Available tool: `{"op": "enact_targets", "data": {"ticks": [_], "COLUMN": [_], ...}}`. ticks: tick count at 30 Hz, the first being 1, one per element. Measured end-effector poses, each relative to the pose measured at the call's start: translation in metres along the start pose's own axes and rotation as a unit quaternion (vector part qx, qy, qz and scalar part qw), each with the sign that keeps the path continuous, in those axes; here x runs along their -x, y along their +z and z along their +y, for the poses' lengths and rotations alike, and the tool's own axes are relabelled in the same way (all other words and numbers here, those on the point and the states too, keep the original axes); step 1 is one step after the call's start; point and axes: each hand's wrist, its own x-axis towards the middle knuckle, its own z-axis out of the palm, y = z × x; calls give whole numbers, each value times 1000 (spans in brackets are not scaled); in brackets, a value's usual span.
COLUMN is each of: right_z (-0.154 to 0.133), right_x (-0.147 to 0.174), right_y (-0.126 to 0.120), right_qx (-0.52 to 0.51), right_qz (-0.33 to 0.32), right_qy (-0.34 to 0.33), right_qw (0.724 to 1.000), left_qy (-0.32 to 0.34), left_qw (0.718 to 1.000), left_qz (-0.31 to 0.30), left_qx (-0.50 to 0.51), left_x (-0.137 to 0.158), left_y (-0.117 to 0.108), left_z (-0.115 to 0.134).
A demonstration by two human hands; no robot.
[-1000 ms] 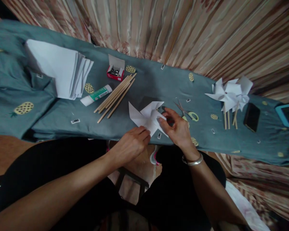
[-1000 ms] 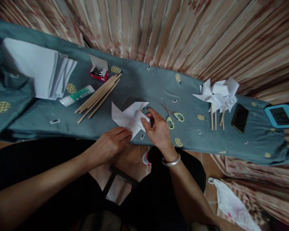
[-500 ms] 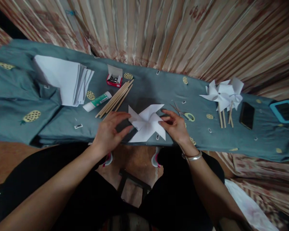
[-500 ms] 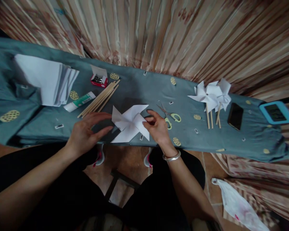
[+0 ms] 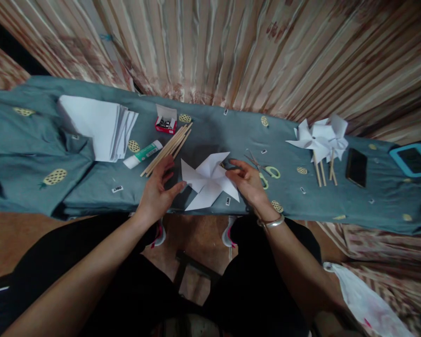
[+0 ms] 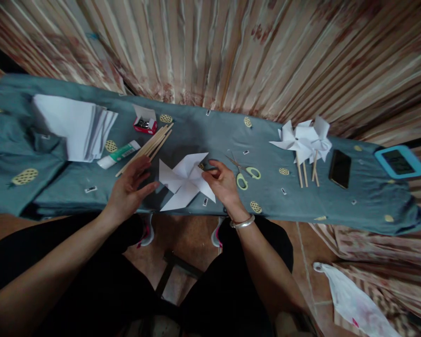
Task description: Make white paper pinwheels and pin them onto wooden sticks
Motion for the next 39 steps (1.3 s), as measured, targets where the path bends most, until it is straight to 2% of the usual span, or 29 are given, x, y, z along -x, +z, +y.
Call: {"op": "enact_targets", "data": {"ticks": [3,8,10,13,15,17,20,23,27,32,36,39], "right_z": [-11,-31,-37,-44,-47,-49,-51,-52,-52,-51,-50,-50], "right_x": [0,4,5,6,6,8,10,9,7,6,7,8], "right_y": [0,-3,-4,-3,-1,1,2,1,-3,-4,0,2], "right_qx": [-95,-190,-210,-244,-262,-267,-266,-265,-270,-265,-256,-249], "right_qz": [18,45,51,54,51,44,34,32,45,35,17,11], "right_qy": [56,83,82,66,46,25,2,-8,-19,-25,-36,-36], "right_qw": [994,977,973,966,963,962,963,964,962,963,966,968], "left_qy": [-33,-126,-154,-178,-191,-202,-205,-180,-124,-78,-52,-40], "left_qw": [996,968,948,923,917,918,926,944,967,975,980,985], "left_qz": [23,42,21,-67,-122,-143,-121,-96,-125,-172,-173,-148], "left_qx": [74,215,276,334,329,311,294,258,182,119,84,79], "left_x": [-4,-7,-6,-6,-8,-10,-16,-22,-27,-33,-39,-40], "left_y": [6,19,24,30,35,39,45,46,41,33,29,30], "left_z": [2,14,21,30,34,37,41,44,46,46,47,50]}}
